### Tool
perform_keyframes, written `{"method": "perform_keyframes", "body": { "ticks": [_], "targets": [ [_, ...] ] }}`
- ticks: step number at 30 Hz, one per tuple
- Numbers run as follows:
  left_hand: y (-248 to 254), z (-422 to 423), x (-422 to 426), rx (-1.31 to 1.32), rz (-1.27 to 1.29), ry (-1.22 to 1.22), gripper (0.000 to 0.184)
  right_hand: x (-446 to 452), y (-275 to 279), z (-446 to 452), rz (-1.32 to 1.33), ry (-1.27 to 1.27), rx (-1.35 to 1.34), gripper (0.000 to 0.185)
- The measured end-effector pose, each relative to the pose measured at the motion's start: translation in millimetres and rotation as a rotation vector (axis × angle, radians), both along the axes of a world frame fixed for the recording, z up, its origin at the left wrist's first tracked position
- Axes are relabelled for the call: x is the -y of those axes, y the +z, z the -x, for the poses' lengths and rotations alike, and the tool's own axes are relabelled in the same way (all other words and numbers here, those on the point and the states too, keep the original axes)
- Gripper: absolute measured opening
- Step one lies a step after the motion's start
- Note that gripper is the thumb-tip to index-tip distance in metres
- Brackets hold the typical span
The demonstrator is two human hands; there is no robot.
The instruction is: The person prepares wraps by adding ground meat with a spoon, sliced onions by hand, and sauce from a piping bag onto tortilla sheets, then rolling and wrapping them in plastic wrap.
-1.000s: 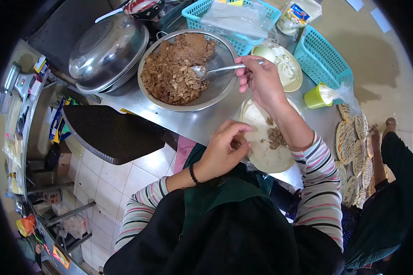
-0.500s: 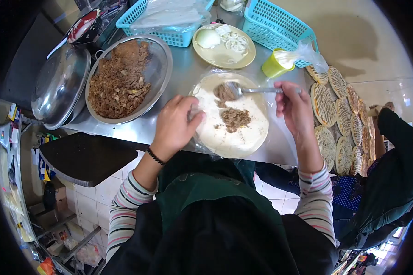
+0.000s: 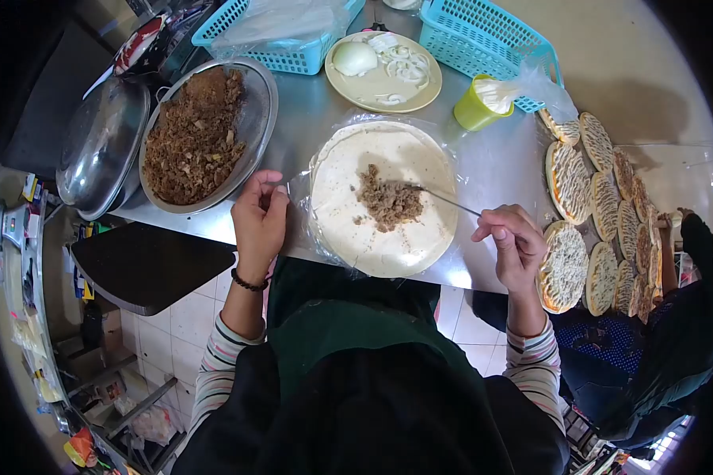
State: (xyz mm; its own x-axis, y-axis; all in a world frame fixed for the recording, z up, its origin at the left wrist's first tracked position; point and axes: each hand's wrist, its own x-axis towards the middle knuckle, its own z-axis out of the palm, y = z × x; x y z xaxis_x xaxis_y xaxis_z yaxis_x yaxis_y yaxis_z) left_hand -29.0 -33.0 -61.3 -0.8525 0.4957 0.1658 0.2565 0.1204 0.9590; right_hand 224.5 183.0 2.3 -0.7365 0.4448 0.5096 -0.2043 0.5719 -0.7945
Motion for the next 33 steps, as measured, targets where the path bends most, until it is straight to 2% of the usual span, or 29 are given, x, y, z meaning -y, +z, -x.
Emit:
{"method": "perform_keyframes", "body": {
  "ticks": [3,5,6,7,9,11,12,14,15,17,18,20,22,24,26,30,33],
  "targets": [
    [9,-6,0,-0.097,0.041,0.019,0.018,-3,3,12,0.113,0.023,-0.046,0.017],
    [11,-12,0,-0.353,0.018,0.112,0.02,-6,12,32,0.222,0.082,-0.114,0.019],
    [10,-14,3,-0.521,0.073,0.081,0.021,-8,20,48,0.243,0.126,-0.152,0.02],
    [12,-18,4,-0.523,0.069,0.069,0.021,-6,30,69,0.272,0.162,-0.154,0.021],
    [22,-29,0,-0.742,0.026,0.05,0.021,-3,48,120,0.296,0.265,-0.134,0.022],
    [32,-32,-4,-0.717,0.024,-0.008,0.02,3,53,180,0.292,0.326,-0.145,0.022],
    [38,-28,-9,-0.771,0.08,-0.109,0.021,4,58,207,0.345,0.366,0.014,0.021],
    [45,-25,-17,-0.789,0.208,-0.266,0.029,12,56,256,0.249,0.376,0.176,0.037],
    [48,-23,-21,-0.791,0.21,-0.265,0.029,14,58,267,0.25,0.378,0.172,0.037],
    [52,-19,-31,-0.798,0.317,-0.373,0.035,13,59,284,-0.032,0.261,0.562,0.058],
    [51,-15,-35,-0.804,0.345,-0.413,0.039,11,50,289,-0.388,0.023,0.427,0.073],
    [50,-10,-42,-0.821,0.387,-0.442,0.04,-11,49,257,-0.516,-0.093,0.22,0.068],
    [51,-7,-45,-0.835,0.421,-0.462,0.041,-23,76,202,-0.228,0.247,0.462,0.054],
    [53,-5,-46,-0.797,0.413,-0.588,0.041,-33,45,156,-0.128,0.408,0.541,0.062],
    [52,-8,-46,-0.77,0.369,-0.616,0.042,-26,11,120,-0.527,0.357,0.439,0.071],
    [53,-15,-42,-0.725,0.304,-0.671,0.039,-2,7,95,-0.677,0.301,0.399,0.078],
    [61,-19,-35,-0.696,0.328,-0.686,0.04,-1,-1,95,-0.612,0.368,0.387,0.073]
  ]
}}
